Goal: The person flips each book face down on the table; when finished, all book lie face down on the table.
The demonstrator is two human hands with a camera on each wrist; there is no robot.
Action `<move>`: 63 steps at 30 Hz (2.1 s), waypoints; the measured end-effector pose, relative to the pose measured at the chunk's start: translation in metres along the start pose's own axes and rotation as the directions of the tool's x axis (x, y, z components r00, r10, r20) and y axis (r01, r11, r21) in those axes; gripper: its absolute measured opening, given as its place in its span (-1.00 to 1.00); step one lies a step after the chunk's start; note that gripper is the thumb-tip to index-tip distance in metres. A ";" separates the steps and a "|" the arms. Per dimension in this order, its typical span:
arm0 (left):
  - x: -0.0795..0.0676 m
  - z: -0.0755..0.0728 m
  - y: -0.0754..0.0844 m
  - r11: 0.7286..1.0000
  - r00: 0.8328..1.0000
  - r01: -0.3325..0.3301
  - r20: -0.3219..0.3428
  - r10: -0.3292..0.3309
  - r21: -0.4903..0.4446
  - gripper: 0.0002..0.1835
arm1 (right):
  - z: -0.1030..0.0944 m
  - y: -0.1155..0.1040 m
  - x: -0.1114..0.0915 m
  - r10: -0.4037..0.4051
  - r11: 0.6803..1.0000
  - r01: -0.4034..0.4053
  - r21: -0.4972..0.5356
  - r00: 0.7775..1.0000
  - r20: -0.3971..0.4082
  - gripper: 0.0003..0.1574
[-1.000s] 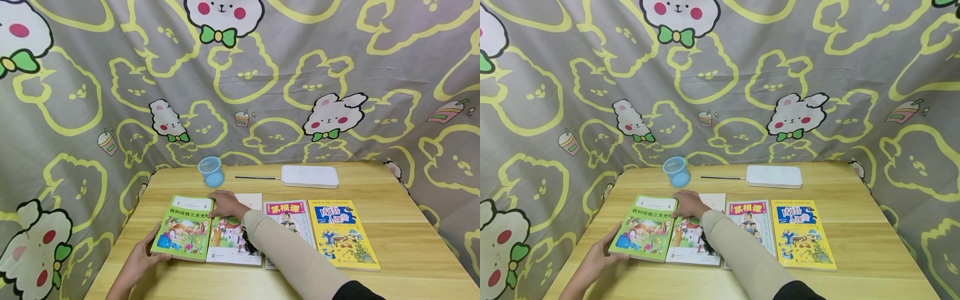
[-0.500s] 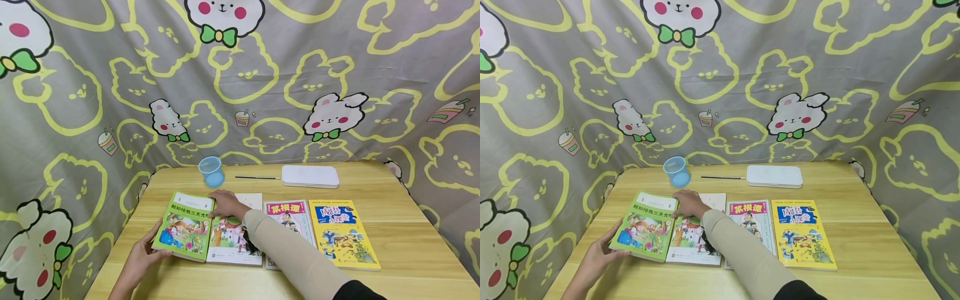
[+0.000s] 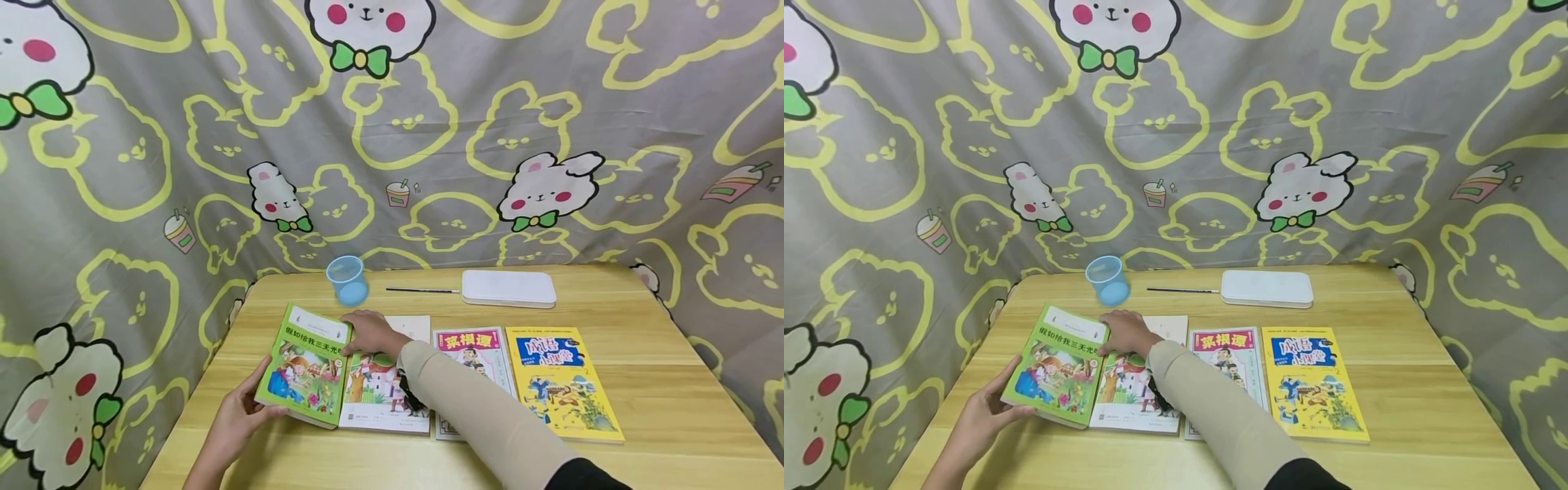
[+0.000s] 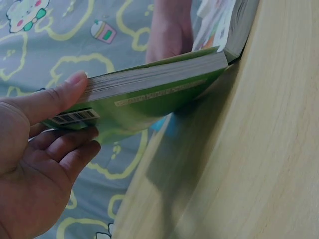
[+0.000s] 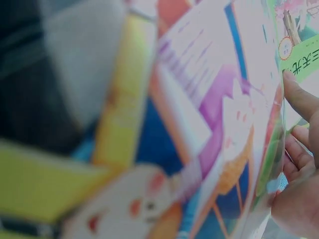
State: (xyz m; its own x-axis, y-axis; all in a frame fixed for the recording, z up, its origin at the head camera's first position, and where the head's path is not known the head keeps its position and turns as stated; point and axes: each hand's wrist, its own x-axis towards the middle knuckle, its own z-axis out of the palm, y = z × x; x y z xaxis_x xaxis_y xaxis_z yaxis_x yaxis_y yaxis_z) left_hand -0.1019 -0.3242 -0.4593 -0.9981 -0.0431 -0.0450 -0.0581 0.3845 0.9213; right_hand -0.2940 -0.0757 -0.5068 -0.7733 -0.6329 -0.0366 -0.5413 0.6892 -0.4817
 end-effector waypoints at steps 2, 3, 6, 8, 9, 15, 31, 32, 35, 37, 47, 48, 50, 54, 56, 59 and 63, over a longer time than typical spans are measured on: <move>0.000 0.001 0.001 1.000 1.000 -0.003 -0.002 0.003 -0.010 0.08 | 0.000 -0.001 0.000 0.001 1.000 -0.001 0.002 1.000 0.000 0.04; -0.001 0.002 0.002 1.000 1.000 -0.003 -0.001 0.003 -0.015 0.08 | -0.001 -0.001 0.000 0.002 1.000 -0.002 0.008 1.000 0.000 0.04; -0.001 0.003 0.004 1.000 1.000 -0.013 0.001 0.013 -0.019 0.07 | -0.002 -0.003 0.000 0.000 0.999 -0.001 0.032 1.000 0.000 0.05; -0.002 0.003 0.005 1.000 1.000 -0.024 0.006 0.024 -0.011 0.07 | -0.003 -0.005 0.000 0.007 0.998 -0.007 0.060 1.000 0.004 0.05; -0.002 0.004 0.006 0.999 0.999 -0.032 0.011 0.032 -0.007 0.07 | -0.004 -0.006 0.000 0.013 0.997 -0.013 0.072 1.000 0.008 0.05; -0.001 0.005 0.009 0.996 0.996 -0.086 0.037 0.084 0.028 0.07 | -0.007 -0.012 0.002 0.024 0.991 -0.026 0.129 1.000 0.016 0.09; -0.007 0.011 0.022 0.987 0.988 -0.143 0.070 0.138 0.072 -0.01 | -0.032 -0.037 0.006 -0.095 0.931 0.101 0.352 0.995 -0.033 0.18; -0.007 0.011 0.023 0.986 0.988 -0.144 0.070 0.139 0.079 -0.01 | -0.033 -0.037 0.006 -0.096 0.929 0.103 0.356 0.995 -0.038 0.19; -0.008 0.012 0.025 0.983 0.986 -0.154 0.074 0.147 0.101 -0.01 | -0.034 -0.039 0.007 -0.101 0.922 0.116 0.369 0.993 -0.057 0.17; -0.009 0.012 0.026 0.980 0.985 -0.163 0.077 0.155 0.114 -0.02 | -0.036 -0.041 0.007 -0.102 0.921 0.120 0.371 0.993 -0.067 0.16; -0.010 0.014 0.031 0.970 0.976 -0.202 0.110 0.188 0.138 -0.04 | -0.044 -0.051 0.001 -0.066 0.898 0.095 0.430 0.994 -0.082 0.15; -0.011 0.014 0.031 0.967 0.975 -0.207 0.113 0.192 0.147 -0.04 | -0.045 -0.052 0.001 -0.064 0.894 0.094 0.438 0.995 -0.081 0.15; -0.011 0.014 0.031 0.962 0.972 -0.218 0.120 0.200 0.163 -0.04 | -0.046 -0.054 0.000 -0.057 0.882 0.086 0.464 0.995 -0.077 0.15; -0.010 0.013 0.030 0.955 0.967 -0.237 0.141 0.214 0.176 -0.03 | -0.048 -0.055 -0.001 -0.049 0.846 0.076 0.527 0.997 -0.066 0.16; -0.011 0.013 0.029 0.952 0.964 -0.246 0.151 0.220 0.181 -0.04 | -0.047 -0.054 0.000 -0.046 0.828 0.072 0.555 0.997 -0.060 0.16; -0.012 0.013 0.029 0.943 0.958 -0.268 0.163 0.238 0.199 -0.04 | -0.046 -0.053 0.001 -0.053 0.794 0.076 0.602 0.997 -0.056 0.17; -0.012 0.013 0.028 0.932 0.951 -0.290 0.174 0.256 0.216 -0.04 | -0.044 -0.052 0.002 -0.062 0.731 0.074 0.679 0.997 -0.042 0.17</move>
State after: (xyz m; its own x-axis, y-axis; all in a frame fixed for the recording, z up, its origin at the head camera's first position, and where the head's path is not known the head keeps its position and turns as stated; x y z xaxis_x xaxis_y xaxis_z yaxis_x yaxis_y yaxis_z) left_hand -0.0918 -0.3009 -0.4376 -0.9679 0.2178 0.1257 0.2307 0.5702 0.7884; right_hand -0.2818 -0.0974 -0.4428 -0.7515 -0.6590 0.0303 -0.2287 0.2171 -0.9490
